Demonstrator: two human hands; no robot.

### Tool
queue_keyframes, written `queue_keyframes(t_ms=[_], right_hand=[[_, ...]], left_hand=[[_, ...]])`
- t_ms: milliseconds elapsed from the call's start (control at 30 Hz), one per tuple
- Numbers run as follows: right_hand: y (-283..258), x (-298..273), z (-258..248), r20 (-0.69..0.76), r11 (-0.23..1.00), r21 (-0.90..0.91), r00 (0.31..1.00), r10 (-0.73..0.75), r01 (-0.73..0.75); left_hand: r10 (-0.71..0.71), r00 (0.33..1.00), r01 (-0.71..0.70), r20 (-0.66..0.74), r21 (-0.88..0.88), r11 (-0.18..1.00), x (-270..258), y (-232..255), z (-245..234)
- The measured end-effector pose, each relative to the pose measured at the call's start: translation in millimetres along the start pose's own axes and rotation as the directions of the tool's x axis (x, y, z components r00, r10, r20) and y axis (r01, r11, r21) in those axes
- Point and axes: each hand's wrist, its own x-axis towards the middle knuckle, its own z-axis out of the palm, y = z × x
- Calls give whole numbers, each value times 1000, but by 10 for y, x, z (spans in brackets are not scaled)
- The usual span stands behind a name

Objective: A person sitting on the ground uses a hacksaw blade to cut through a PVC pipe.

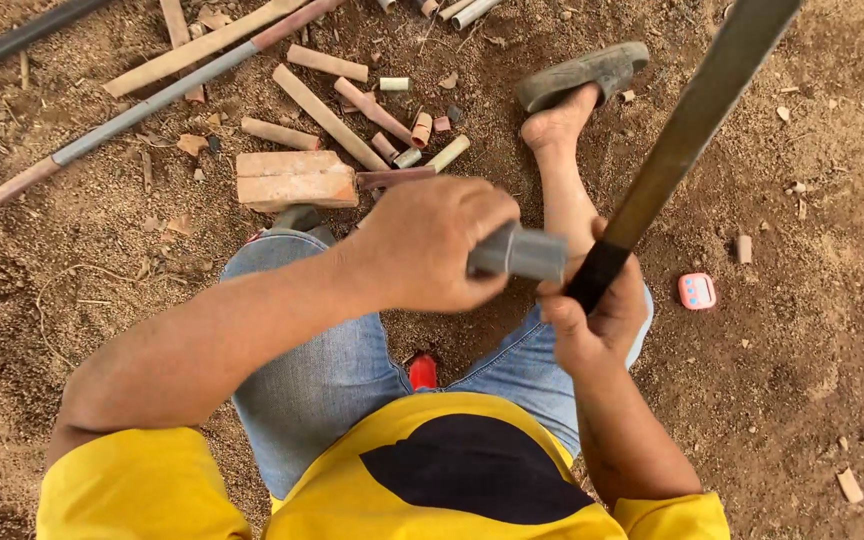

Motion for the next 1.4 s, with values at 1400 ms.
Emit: queue_keyframes(t_ms=[1400], right_hand=[[-483, 628, 55, -122, 948, 296, 989, -86, 119]], left_hand=[[37, 984, 11, -172, 270, 963, -150, 127, 6]])
